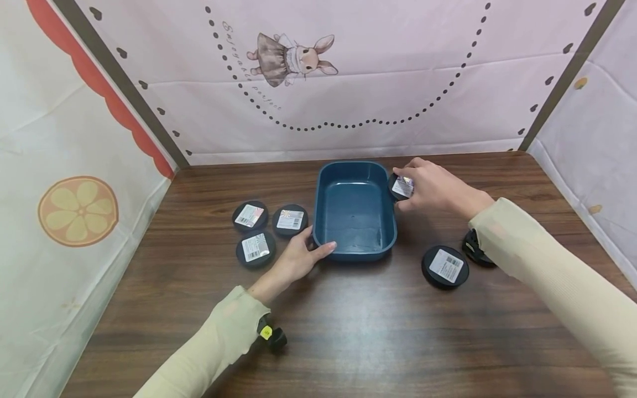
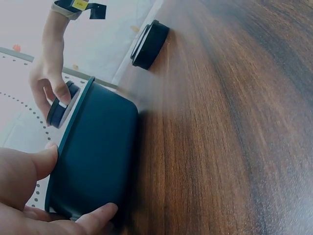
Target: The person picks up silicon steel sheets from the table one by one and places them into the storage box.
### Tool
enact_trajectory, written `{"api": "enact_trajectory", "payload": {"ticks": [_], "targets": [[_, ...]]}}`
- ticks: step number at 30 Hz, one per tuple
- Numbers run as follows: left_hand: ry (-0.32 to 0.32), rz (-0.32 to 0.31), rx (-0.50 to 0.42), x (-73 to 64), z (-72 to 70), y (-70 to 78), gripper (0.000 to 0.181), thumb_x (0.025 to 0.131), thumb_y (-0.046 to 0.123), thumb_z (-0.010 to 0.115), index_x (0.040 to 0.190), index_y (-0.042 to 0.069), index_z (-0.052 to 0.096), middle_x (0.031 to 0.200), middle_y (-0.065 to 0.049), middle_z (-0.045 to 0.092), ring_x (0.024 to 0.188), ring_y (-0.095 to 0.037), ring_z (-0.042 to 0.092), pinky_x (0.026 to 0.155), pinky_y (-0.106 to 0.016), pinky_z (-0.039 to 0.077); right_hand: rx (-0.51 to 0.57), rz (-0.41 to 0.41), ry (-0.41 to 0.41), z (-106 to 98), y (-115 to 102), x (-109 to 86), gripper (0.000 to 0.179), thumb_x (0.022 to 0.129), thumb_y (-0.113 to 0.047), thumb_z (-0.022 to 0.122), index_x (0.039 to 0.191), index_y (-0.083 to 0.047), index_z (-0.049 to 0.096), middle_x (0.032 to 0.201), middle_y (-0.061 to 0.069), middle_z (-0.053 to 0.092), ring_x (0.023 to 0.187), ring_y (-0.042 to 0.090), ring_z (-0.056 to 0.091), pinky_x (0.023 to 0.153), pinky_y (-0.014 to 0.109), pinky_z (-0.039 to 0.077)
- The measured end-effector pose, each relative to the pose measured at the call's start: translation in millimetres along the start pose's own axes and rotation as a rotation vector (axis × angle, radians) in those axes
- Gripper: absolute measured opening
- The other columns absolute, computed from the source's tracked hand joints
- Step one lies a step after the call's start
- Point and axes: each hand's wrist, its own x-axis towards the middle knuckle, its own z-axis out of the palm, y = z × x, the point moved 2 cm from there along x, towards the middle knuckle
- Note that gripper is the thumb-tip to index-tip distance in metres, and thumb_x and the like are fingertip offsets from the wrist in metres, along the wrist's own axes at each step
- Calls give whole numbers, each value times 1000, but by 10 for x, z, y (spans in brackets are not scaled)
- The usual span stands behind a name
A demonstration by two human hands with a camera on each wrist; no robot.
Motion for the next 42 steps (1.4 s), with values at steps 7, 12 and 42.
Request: {"api": "enact_trajectory", "payload": {"ticks": [7, 12, 42], "targets": [[2, 20, -29, -17, 13, 4, 69, 95, 31, 70, 152, 6, 41, 147, -18, 55, 137, -32, 53, 113, -49, 43, -11, -27, -17, 22, -79, 104, 78, 77, -33, 80, 142, 1, 54, 129, 24, 57, 116, 38, 59, 98, 51, 49], [6, 10, -36, -32, 15, 3, 67, 95, 29, 70, 151, 6, 41, 148, -17, 54, 137, -32, 53, 113, -48, 43, -4, -8, -55, 26, -136, 171, 77, 79, -33, 79, 144, -2, 52, 132, 23, 55, 113, 36, 58, 95, 49, 50], [-2, -12, -48, -12, 19, 7, 68, 95, 30, 70, 152, 8, 40, 150, -16, 52, 138, -31, 52, 113, -49, 43, 69, -6, -133, 201, -331, 497, 78, 81, -26, 81, 148, -8, 47, 139, 19, 50, 112, 31, 58, 95, 45, 56]]}}
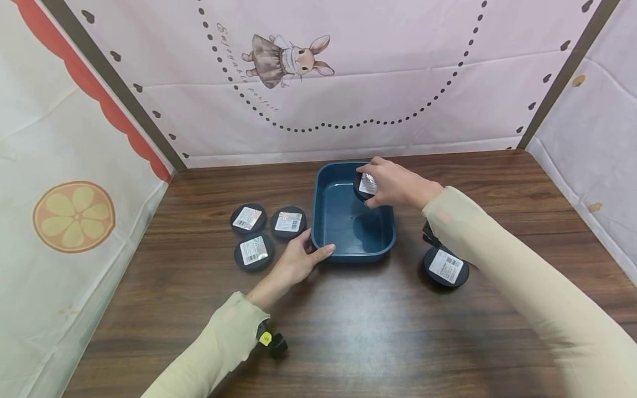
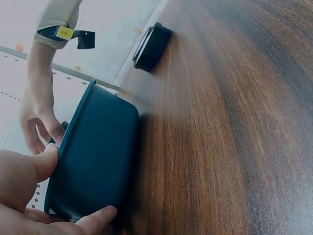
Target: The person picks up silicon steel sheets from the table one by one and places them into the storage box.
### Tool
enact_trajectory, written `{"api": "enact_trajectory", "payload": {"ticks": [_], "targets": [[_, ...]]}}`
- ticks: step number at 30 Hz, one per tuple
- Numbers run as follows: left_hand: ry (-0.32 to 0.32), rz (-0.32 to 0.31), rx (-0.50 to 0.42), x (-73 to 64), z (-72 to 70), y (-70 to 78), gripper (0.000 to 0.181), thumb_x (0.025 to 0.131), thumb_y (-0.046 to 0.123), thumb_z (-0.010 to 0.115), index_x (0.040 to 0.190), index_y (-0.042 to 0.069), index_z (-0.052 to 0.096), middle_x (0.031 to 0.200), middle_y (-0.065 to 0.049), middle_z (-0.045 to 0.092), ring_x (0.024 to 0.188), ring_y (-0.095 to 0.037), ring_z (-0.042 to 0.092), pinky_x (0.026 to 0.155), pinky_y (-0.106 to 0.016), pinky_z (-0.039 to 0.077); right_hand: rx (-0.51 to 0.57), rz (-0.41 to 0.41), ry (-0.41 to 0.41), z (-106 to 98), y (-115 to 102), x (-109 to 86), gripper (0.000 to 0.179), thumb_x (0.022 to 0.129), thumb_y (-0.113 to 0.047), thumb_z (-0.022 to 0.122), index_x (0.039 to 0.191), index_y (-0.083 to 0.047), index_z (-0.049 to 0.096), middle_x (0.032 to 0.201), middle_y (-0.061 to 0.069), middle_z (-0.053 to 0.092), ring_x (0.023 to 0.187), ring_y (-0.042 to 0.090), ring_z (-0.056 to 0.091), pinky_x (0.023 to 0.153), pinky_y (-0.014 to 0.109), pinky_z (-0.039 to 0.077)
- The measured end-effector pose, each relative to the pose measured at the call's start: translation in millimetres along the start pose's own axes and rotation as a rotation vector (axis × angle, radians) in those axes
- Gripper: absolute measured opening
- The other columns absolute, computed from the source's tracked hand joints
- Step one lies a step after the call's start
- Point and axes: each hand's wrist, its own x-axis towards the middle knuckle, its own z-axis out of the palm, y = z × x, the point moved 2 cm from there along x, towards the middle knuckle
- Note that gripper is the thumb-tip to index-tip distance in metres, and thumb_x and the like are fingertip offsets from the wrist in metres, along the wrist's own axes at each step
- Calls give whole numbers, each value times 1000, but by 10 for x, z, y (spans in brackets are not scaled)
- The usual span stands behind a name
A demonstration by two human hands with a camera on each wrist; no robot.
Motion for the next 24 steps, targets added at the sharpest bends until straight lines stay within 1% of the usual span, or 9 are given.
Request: {"api": "enact_trajectory", "payload": {"ticks": [10, 16, 24], "targets": [[-6, 32, -9, -2, 6, -8, 66, 95, 28, 70, 151, 6, 42, 148, -18, 53, 135, -32, 54, 111, -49, 45, -4, 3, -36, 81, -18, 118, 79, 81, -21, 81, 149, -7, 45, 141, 20, 48, 114, 31, 57, 98, 46, 55], [0, 14, -28, -1, 11, -3, 67, 94, 29, 71, 151, 8, 43, 149, -17, 53, 136, -31, 54, 112, -48, 45, -21, 8, -49, 97, -39, 192, 79, 80, -17, 81, 150, -7, 44, 144, 20, 46, 116, 31, 56, 100, 45, 53], [4, 4, -11, -1, 8, 6, 67, 95, 30, 70, 152, 9, 42, 150, -17, 51, 138, -31, 52, 113, -49, 43, -46, 38, -96, 136, -69, 286, 79, 83, -17, 79, 152, -8, 41, 152, 19, 40, 128, 31, 49, 107, 48, 49]]}}
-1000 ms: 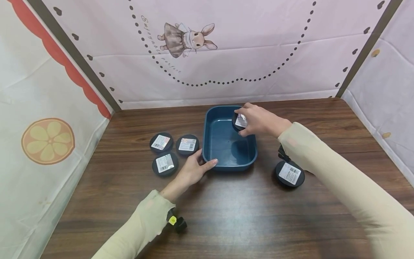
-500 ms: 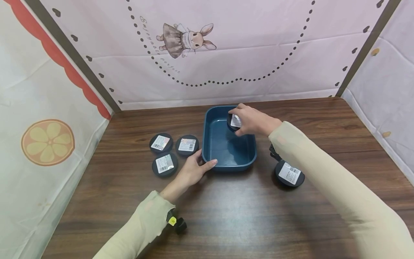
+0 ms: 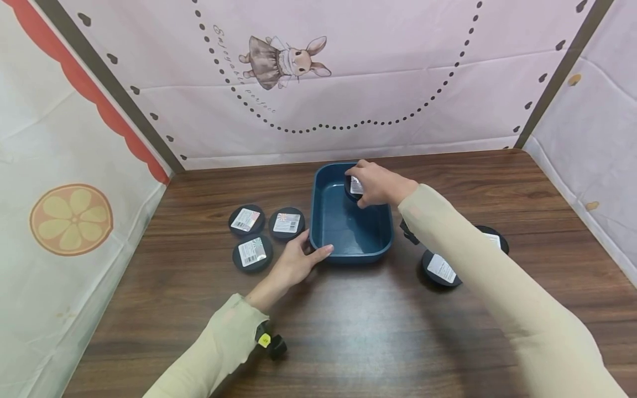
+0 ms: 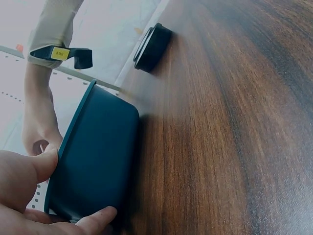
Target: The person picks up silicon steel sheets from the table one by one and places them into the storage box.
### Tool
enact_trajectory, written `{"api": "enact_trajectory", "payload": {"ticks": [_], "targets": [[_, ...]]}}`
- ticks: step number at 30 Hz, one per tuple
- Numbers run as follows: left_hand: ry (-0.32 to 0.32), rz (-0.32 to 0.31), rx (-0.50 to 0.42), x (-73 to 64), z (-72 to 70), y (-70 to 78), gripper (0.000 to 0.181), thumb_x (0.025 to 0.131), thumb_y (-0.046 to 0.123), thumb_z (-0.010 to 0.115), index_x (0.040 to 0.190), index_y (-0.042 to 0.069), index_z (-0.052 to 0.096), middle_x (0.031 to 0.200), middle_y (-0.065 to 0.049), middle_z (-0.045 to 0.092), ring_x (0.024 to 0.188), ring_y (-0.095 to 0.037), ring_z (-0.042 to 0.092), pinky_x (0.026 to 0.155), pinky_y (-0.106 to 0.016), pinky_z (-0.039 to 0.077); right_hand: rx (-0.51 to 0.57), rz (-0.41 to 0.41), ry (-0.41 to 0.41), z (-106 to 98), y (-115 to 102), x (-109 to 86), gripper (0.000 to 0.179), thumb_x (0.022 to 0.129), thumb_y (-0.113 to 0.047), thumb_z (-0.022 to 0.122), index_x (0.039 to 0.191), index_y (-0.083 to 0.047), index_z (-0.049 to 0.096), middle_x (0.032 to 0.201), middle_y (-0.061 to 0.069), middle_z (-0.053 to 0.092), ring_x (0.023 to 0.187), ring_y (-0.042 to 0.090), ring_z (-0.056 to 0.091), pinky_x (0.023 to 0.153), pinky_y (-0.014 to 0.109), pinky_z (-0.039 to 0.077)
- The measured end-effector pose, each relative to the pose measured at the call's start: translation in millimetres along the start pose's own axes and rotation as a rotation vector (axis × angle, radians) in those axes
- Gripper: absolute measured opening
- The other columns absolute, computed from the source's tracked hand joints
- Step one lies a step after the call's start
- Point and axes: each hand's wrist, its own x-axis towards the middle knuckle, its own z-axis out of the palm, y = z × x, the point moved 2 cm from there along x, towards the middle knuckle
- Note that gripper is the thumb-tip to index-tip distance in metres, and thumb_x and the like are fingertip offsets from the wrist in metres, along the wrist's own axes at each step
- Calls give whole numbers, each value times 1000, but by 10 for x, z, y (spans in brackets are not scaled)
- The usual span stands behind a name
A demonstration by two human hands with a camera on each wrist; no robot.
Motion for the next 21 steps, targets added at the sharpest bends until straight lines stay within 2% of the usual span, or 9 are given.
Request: {"api": "enact_trajectory", "payload": {"ticks": [11, 21], "targets": [[-1, 13, 5, -2, 13, -10, 64, 96, 30, 69, 150, 9, 43, 149, -17, 53, 138, -31, 52, 114, -49, 42, -17, 40, -38, 43, -53, 90, 78, 86, -16, 78, 153, -10, 39, 157, 17, 36, 137, 32, 44, 112, 52, 45], [2, -13, 17, 14, 11, -19, 67, 95, 34, 70, 152, 10, 41, 150, -17, 52, 139, -31, 51, 114, -50, 42, -55, 41, -45, 81, -94, 169, 77, 86, -18, 78, 152, -9, 40, 154, 17, 39, 131, 31, 48, 111, 49, 46]]}}
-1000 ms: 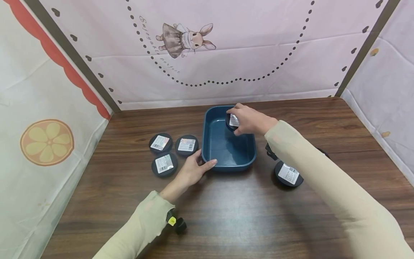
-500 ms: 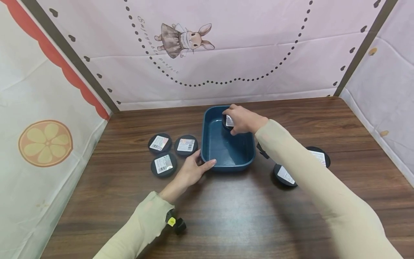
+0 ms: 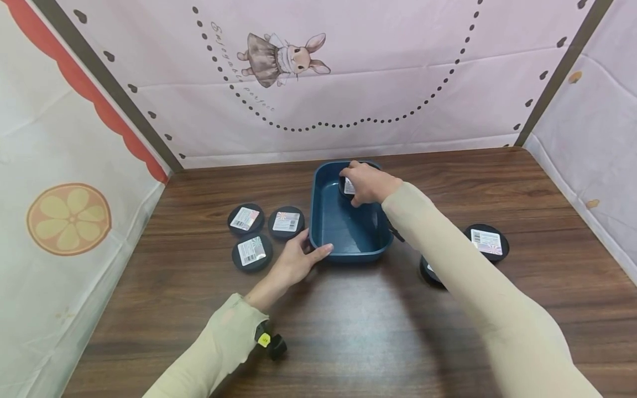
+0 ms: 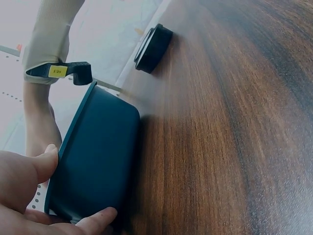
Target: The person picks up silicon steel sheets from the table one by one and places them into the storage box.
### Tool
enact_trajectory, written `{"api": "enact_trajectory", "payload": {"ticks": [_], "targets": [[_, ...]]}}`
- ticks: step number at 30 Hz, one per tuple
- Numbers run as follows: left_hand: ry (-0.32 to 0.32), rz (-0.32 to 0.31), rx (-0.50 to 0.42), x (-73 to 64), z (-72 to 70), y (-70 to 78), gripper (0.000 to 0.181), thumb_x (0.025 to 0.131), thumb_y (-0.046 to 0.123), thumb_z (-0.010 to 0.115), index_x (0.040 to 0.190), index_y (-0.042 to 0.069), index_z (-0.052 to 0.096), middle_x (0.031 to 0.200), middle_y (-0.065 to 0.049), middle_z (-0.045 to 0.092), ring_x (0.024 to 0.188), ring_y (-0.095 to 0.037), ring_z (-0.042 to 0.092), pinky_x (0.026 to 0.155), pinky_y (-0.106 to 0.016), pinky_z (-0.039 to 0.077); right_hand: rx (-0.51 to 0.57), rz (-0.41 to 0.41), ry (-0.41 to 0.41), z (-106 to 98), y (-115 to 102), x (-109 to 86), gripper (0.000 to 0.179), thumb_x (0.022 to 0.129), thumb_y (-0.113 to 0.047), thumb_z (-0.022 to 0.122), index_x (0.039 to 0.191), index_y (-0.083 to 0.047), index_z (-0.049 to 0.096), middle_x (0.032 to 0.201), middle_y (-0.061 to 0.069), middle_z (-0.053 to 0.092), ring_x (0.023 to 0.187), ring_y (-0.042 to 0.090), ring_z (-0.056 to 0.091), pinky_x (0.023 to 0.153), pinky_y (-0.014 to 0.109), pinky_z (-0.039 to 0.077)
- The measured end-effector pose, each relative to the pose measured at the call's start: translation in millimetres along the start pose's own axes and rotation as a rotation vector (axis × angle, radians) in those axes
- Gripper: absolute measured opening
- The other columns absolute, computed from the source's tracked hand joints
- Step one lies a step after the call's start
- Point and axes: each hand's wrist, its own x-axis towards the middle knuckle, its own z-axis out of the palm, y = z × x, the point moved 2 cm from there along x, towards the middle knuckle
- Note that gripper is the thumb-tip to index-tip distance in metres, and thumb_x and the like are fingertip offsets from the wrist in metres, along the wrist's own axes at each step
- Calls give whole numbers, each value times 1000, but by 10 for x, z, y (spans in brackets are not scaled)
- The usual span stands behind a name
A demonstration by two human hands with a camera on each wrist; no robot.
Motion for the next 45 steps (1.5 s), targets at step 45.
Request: {"api": "enact_trajectory", "payload": {"ticks": [45], "targets": [[4, -14, 10, 7, 5, -18, 70, 95, 35, 70, 154, 12, 39, 152, -16, 50, 139, -31, 51, 116, -51, 40, -79, 76, -27, 23, -173, 174, 70, 85, -12, 79, 147, -7, 47, 149, 19, 44, 122, 28, 55, 107, 45, 50]]}}
